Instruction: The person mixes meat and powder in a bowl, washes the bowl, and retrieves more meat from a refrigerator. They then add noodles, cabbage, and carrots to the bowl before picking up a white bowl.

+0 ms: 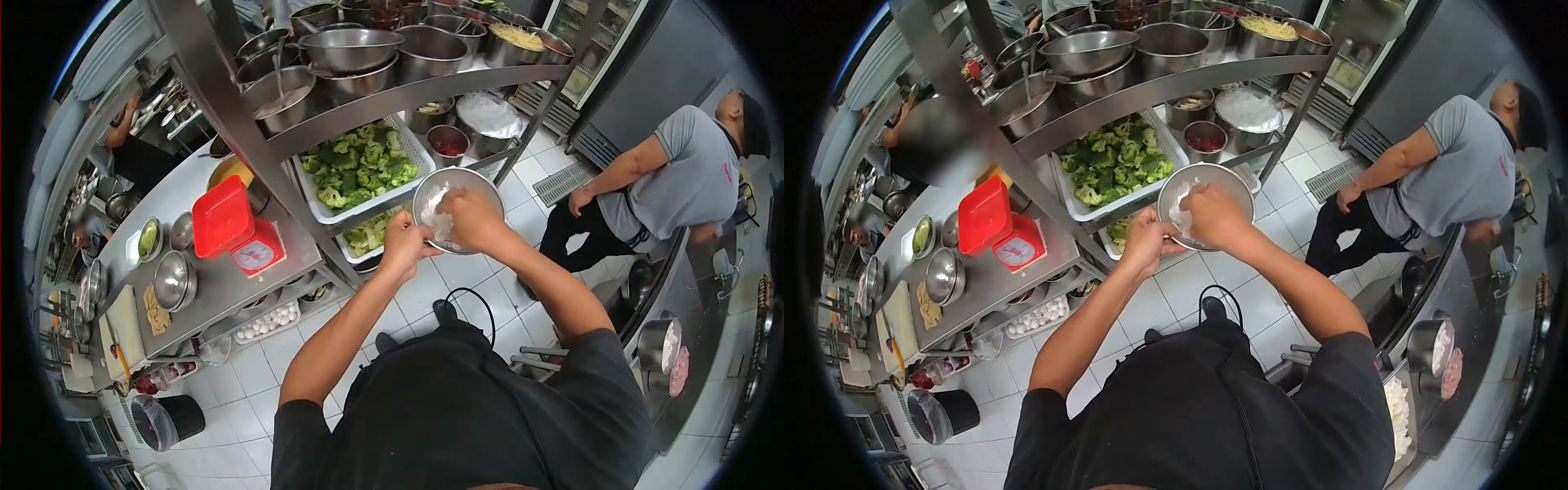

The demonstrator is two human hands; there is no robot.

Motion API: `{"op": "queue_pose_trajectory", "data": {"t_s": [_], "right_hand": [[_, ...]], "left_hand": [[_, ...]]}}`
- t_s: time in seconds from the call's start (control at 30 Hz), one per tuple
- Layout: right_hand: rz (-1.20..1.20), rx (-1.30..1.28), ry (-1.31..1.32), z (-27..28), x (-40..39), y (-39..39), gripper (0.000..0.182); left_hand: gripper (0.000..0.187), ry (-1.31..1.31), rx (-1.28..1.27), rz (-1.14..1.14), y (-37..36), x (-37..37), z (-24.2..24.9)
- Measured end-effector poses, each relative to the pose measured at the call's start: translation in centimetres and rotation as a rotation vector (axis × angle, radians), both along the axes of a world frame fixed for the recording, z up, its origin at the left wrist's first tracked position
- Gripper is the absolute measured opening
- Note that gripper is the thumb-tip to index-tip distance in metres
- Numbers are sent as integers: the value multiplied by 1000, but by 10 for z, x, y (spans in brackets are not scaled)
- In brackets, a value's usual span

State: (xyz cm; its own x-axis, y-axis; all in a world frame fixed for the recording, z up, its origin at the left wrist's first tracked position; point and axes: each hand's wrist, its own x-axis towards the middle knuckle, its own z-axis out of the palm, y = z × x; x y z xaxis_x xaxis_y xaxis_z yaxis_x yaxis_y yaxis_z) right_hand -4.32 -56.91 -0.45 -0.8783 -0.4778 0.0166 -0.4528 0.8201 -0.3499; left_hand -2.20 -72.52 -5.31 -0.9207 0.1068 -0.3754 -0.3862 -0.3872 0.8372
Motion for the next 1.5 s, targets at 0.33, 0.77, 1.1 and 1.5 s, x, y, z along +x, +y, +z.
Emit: {"op": "queue_pose_trajectory", "data": {"t_s": [0.33,0.77,1.1,1.5], "right_hand": [[-195,-191,329,-14,-206,140,21],[138,454,449,-162,-395,209,20],[536,-81,-38,-43,-167,186,51],[321,-59,6,-75,-154,157,34]], "left_hand": [[20,13,-20,65,73,-52,-3],[20,-77,-45,233,140,-77,-27],[18,-44,-127,171,164,-98,-33],[18,-95,-206,237,164,-52,-36]]}}
